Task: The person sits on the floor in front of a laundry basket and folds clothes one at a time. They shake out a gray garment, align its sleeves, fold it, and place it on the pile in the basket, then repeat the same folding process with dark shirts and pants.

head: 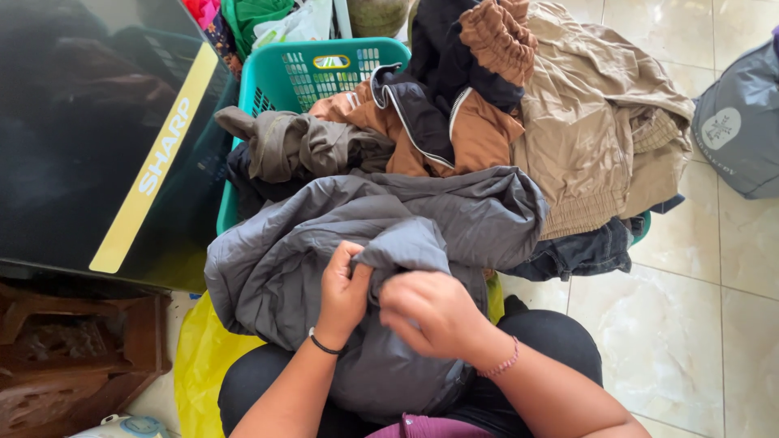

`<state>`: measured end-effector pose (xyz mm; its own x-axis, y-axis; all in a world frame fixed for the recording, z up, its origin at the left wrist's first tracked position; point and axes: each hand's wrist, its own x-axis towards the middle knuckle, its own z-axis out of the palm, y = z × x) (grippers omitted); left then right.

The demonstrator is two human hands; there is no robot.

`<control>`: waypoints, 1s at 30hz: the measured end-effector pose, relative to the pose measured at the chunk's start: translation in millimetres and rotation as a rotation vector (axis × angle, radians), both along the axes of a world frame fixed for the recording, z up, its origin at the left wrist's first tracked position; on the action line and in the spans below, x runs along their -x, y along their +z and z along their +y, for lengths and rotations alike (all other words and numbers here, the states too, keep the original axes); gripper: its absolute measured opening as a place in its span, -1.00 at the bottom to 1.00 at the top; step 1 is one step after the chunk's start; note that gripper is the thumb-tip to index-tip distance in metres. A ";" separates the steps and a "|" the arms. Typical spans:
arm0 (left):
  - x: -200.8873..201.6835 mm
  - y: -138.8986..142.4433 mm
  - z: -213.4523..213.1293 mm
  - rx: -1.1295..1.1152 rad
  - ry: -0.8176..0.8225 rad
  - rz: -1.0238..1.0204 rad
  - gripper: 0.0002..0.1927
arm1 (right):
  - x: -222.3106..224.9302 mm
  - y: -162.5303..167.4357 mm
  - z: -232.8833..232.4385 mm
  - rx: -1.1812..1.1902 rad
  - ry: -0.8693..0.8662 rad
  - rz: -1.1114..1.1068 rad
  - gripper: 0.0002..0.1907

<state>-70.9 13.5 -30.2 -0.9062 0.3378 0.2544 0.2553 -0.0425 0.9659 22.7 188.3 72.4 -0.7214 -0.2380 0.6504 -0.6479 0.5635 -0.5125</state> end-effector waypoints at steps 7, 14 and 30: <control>-7.5 12.9 9.6 0.137 -0.046 0.154 -0.86 | 17.7 -40.7 16.7 -0.165 -0.312 -0.180 -0.78; -10.4 17.1 16.4 0.261 -0.104 0.132 -0.87 | 28.8 -79.1 28.6 -0.349 -0.313 -0.331 -0.71; -13.1 17.2 17.0 0.369 -0.148 0.233 -0.87 | 46.2 -123.9 29.8 -0.605 -0.340 -0.605 -0.90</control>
<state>-57.8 30.5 -12.9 -0.7744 0.5653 0.2841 0.4846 0.2413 0.8408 -23.5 218.1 -51.4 -0.9915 -0.1276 -0.0264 -0.1161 0.9569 -0.2663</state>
